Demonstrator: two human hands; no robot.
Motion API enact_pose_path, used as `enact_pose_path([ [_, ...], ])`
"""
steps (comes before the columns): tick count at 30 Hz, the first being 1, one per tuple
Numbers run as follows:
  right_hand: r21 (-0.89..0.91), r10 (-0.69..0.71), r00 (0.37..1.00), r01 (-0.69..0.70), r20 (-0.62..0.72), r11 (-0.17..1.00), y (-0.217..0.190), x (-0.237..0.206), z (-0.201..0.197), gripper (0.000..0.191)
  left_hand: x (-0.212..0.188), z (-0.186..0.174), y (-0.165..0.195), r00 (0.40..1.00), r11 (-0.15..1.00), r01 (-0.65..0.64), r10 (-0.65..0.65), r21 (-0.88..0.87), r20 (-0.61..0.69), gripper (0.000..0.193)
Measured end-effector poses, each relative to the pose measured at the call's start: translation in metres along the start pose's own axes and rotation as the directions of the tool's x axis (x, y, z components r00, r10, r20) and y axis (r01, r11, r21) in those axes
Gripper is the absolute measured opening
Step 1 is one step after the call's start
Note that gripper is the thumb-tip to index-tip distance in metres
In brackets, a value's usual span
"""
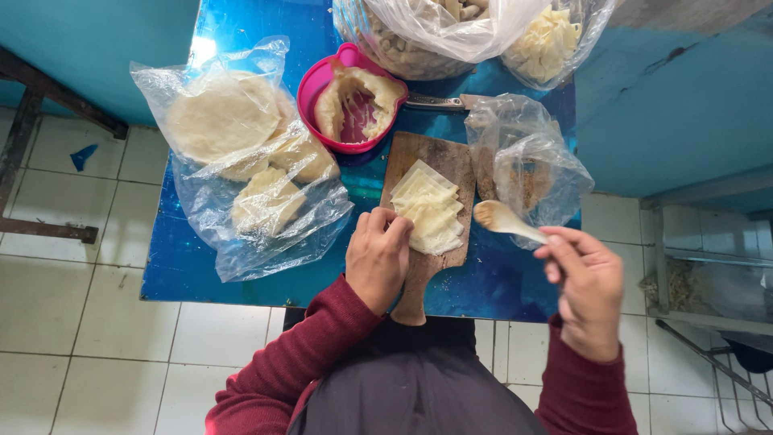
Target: The person folds dumplings at a table. They take a square wrapper, spoon filling from a plastic bag onto it with a spoon, then fold and pinch the wrapper closed by hand on a small wooden board, setting finished dumplings aside and repeating with new wrappers.
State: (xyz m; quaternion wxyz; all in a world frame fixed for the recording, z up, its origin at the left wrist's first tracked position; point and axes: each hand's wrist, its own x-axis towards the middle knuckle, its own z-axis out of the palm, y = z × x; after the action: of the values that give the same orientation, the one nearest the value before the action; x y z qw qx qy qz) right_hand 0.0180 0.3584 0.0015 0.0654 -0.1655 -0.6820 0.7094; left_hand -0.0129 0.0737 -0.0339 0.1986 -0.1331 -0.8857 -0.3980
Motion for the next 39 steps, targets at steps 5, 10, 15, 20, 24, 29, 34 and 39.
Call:
enact_pose_path([
  [5, -0.153, -0.026, 0.994, 0.042, 0.104, 0.987, 0.017, -0.014, 0.039, 0.019, -0.002, -0.001, 0.0, 0.997, 0.998, 0.056, -0.056, -0.01, 0.055, 0.021],
  [10, -0.498, -0.39, 0.9, 0.434, 0.196, 0.751, 0.015, -0.031, 0.06, 0.017, -0.003, -0.008, 0.001, 0.994, 0.996, 0.071, -0.067, -0.054, 0.082, 0.033],
  [15, -0.57, -0.615, 0.662, 0.726, 0.429, 0.384, 0.006, -0.039, 0.065, 0.033, -0.003, -0.006, 0.001, 0.993, 0.99, 0.077, -0.066, -0.12, 0.094, 0.031],
  [20, -0.545, -0.664, 0.518, 0.816, 0.538, 0.195, 0.005, -0.038, 0.062, 0.045, 0.001, -0.002, -0.005, 0.989, 0.975, 0.085, -0.058, -0.206, 0.133, 0.033],
  [24, -0.548, -0.687, 0.489, 0.822, 0.537, 0.157, 0.01, -0.037, 0.058, 0.042, 0.007, -0.004, -0.011, 0.98, 0.962, 0.034, 0.021, -0.272, 0.2, 0.037],
  [29, -0.748, -0.83, 0.488, 0.649, 0.272, 0.137, 0.012, -0.038, 0.034, 0.024, 0.02, -0.009, -0.017, 0.945, 0.941, 0.054, 0.06, -0.334, 0.322, 0.039],
  [34, -0.877, -0.79, 0.613, 0.374, -0.01, 0.302, 0.007, -0.023, 0.031, 0.014, 0.03, -0.008, -0.015, 0.928, 0.933, 0.105, 0.033, -0.345, 0.372, 0.038],
  [39, -0.933, -0.754, 0.654, 0.306, 0.061, 0.19, -0.009, -0.025, 0.055, 0.026, 0.03, -0.002, -0.019, 0.914, 0.903, 0.124, 0.057, -0.411, 0.402, 0.034],
])
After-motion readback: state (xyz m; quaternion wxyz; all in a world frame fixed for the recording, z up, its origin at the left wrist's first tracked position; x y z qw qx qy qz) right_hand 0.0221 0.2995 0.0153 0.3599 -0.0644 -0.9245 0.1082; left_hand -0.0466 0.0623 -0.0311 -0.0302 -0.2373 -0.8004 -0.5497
